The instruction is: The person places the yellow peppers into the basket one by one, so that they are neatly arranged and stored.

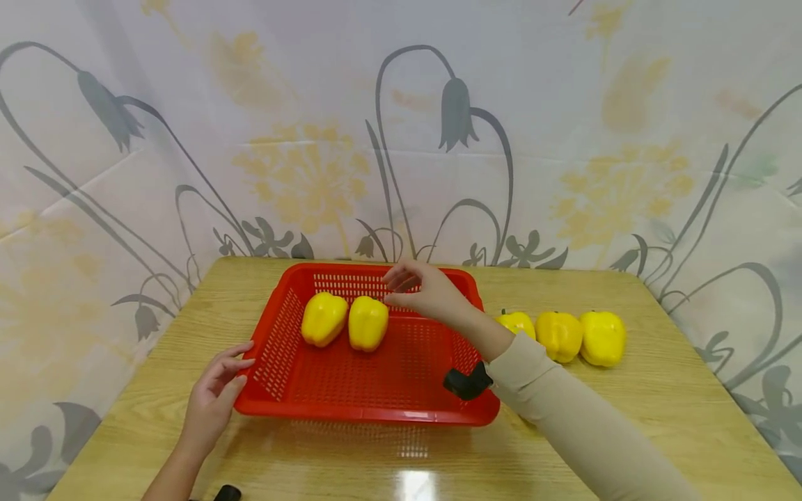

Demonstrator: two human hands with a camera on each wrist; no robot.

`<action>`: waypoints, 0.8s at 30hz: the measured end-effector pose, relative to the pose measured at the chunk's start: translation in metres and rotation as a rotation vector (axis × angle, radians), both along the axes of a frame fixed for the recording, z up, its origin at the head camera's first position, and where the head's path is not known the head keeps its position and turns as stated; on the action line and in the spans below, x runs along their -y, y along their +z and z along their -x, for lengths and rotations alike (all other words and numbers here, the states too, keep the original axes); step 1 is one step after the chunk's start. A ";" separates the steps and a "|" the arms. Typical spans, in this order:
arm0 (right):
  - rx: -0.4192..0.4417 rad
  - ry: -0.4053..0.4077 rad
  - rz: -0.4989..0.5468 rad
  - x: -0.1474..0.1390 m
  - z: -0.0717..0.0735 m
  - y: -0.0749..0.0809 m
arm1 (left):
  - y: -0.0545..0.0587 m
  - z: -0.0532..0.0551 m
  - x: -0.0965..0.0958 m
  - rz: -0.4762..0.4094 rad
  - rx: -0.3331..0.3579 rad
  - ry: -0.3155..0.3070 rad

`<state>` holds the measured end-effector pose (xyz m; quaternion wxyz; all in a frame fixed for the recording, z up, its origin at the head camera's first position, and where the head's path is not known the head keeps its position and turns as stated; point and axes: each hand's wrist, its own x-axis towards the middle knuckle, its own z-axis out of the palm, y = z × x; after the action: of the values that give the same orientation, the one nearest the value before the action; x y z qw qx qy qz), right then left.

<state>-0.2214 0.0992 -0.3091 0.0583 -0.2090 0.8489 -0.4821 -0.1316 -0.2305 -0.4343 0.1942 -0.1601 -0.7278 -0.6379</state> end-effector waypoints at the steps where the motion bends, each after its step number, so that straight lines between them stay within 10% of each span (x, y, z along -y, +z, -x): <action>1: -0.006 -0.002 -0.001 -0.002 -0.003 0.001 | 0.000 0.000 0.000 0.004 0.003 0.004; 24: -0.040 -0.041 0.060 -0.050 -0.047 0.000 | 0.000 0.000 0.001 0.005 0.020 0.000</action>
<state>-0.1745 0.1488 -0.3086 0.0250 -0.2026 0.8391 -0.5043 -0.1319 -0.2318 -0.4341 0.1868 -0.1542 -0.7313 -0.6376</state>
